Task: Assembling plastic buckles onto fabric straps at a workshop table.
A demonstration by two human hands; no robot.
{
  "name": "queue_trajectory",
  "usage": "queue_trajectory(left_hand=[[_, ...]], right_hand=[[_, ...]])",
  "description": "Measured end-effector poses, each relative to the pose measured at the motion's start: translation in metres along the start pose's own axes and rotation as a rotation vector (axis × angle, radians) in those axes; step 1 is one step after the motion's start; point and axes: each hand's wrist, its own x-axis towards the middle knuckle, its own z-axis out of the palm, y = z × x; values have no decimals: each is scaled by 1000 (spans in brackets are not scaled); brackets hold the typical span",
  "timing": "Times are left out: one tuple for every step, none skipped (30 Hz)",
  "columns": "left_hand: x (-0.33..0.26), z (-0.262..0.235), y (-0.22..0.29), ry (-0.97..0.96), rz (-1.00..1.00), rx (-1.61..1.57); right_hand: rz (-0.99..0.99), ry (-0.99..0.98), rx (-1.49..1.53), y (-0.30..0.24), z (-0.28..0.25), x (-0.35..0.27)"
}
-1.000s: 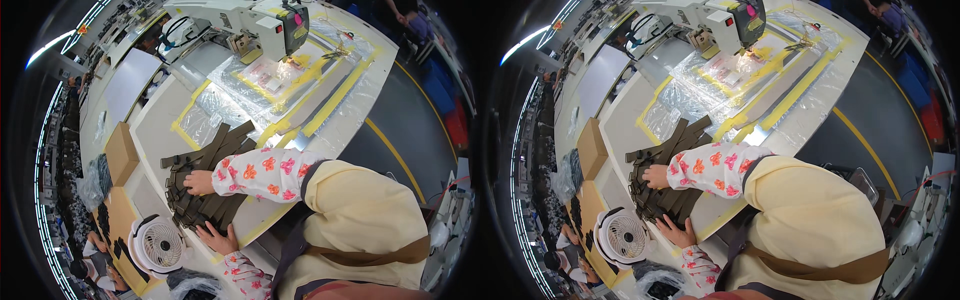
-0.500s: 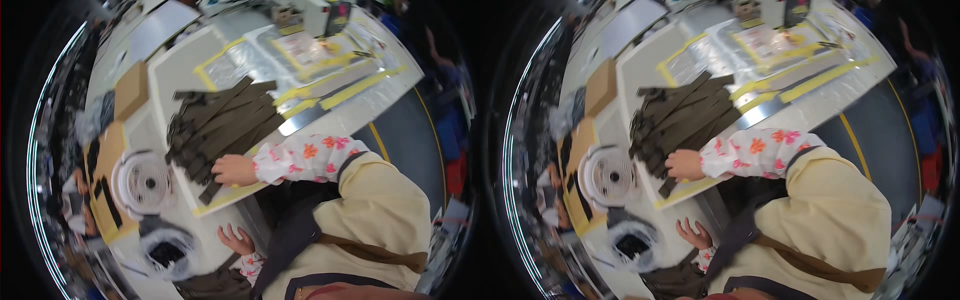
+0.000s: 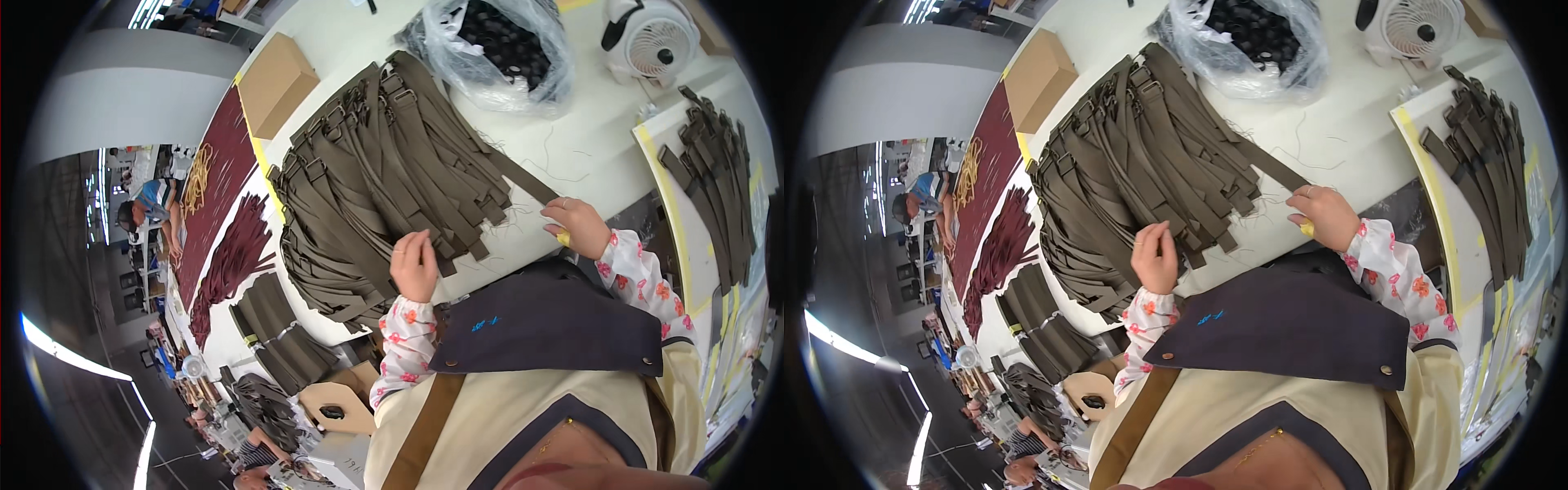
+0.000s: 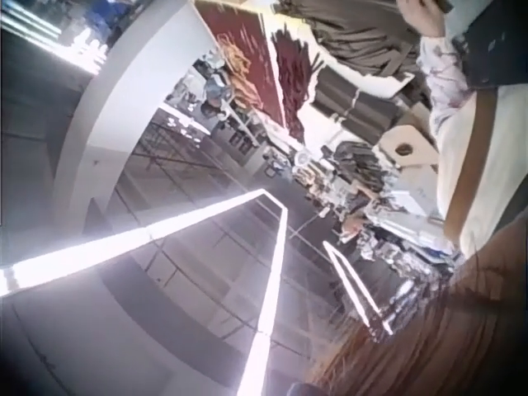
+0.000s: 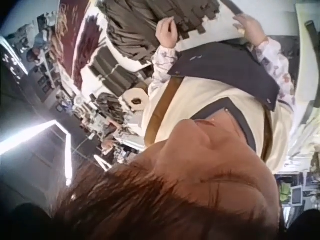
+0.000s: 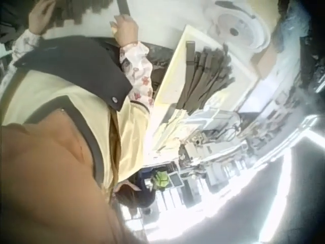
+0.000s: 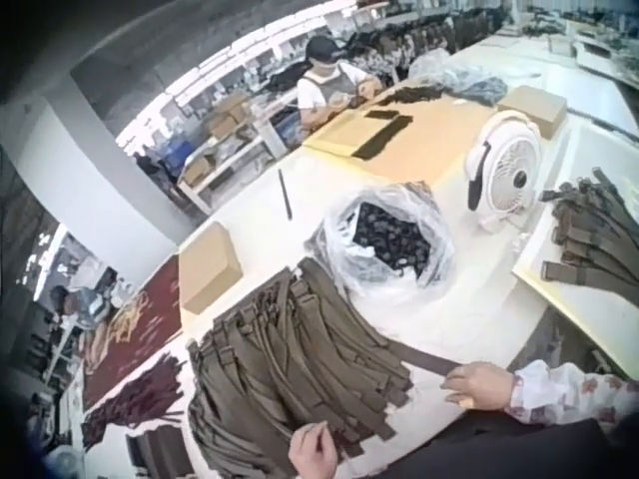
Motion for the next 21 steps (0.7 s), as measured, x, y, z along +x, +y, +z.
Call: queue_trajectory(left_hand=[[6, -15, -5, 36, -27, 37], [12, -27, -11, 69, -52, 73], [14, -36, -22, 132, -87, 104], [17, -44, -32, 193, -120, 133], [23, -50, -41, 205, -198, 129], [26, -57, -57, 176, -303, 124], [29, -61, -69, 151, -352, 173], [32, -62, -80, 124, -399, 219], [38, -58, -82, 122, -398, 211], [43, -53, -83, 146, -337, 253], [46, -50, -85, 170, -277, 295], [48, -46, -87, 165, -270, 275], [47, -48, -90, 228, -267, 319], [45, -51, -94, 292, -265, 364], [44, -60, -101, 303, -295, 403], [43, -73, -110, 318, -330, 451], [40, -80, -124, 364, -559, 93], [37, -85, -145, 399, -777, -267], [44, -89, -158, 358, -785, -304], [46, -86, -166, 349, -782, -307], [57, -79, -164, 301, -671, -274]], right_hand=[[-32, -5, 45, -8, 6, 13], [-60, -8, 89, -15, 11, 25], [-91, -15, 79, -25, 18, 34], [-94, -18, 73, -31, 24, 41], [-102, -56, 80, -35, 30, 46], [-114, -92, 90, -40, 36, 52], [-128, -102, 70, -44, 40, 56], [-127, -99, 65, -45, 45, 58], [-119, -116, 55, -44, 48, 59], [-111, -132, 45, -45, 50, 60], [-106, -132, 38, -47, 50, 60], [-66, -135, 27, -45, 47, 59], [-27, -137, 17, -42, 43, 60], [-14, -130, 4, -39, 40, 63], [33, -72, 29, -37, 38, 62], [71, -18, 56, -37, 36, 61], [69, -15, 49, -31, 36, 62], [77, -13, 49, -23, 40, 68], [106, 24, 100, -14, 44, 78], [135, 61, 152, -4, 48, 88], [153, 97, 143, 4, 54, 101]])
